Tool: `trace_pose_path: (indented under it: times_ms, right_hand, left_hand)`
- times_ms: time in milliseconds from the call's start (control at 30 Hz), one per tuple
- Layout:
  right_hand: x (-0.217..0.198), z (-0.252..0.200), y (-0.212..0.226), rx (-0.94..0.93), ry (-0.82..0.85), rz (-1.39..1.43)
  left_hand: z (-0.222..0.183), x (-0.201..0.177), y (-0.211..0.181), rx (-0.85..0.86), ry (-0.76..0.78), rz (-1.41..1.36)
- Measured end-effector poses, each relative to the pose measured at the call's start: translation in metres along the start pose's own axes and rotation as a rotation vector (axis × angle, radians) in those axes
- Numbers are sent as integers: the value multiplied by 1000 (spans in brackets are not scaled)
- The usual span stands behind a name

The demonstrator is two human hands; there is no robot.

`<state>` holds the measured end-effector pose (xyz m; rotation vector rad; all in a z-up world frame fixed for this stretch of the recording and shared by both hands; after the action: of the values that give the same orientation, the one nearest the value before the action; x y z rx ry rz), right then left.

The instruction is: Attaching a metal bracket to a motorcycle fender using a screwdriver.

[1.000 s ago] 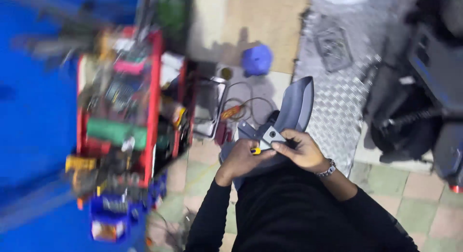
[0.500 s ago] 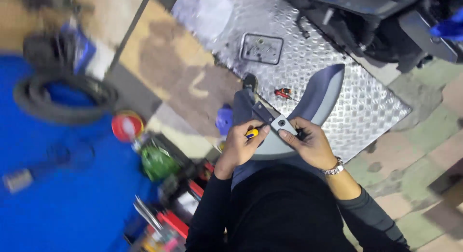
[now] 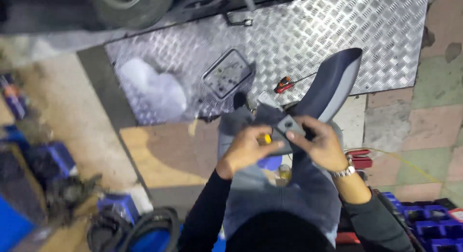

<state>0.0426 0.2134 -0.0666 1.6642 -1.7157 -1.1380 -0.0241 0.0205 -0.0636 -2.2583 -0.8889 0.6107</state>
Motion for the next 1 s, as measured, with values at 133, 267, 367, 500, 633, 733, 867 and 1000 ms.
trace_pose_path:
  times_ms: [133, 267, 367, 500, 633, 733, 867, 1000]
  right_hand:
    - [6, 36, -115, -99, -53, -6]
    - [26, 81, -244, -367, -149, 59]
    - [41, 113, -299, -434, -236, 56]
    - [59, 133, -354, -408, -312, -171]
    - [70, 131, -373, -483, -214, -285]
    - [66, 108, -366, -592, -76, -422]
    - [63, 44, -330, -870, 114, -520]
    - [66, -30, -301, -1007, 135, -495]
  left_hand:
    - [79, 59, 90, 307, 113, 99]
    - [164, 117, 194, 595, -5, 4]
    - [211, 140, 236, 618, -55, -49]
    - [231, 148, 288, 504, 46, -86]
    - [221, 152, 344, 406, -52, -236]
    - [192, 145, 339, 536, -41, -186]
    - [127, 139, 316, 658, 179, -43]
    - [62, 136, 294, 800, 189, 48]
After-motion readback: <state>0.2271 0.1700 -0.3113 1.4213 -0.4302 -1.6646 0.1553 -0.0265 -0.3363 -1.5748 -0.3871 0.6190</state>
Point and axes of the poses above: each hand's wrist, its own z-axis towards the middle knuckle, its own x-axis out of the palm, y = z × x, the point moved 4 cm from there along z, towards the middle knuckle, and after that the axes turned 4 degrees about -y, right-handed, at the moved point
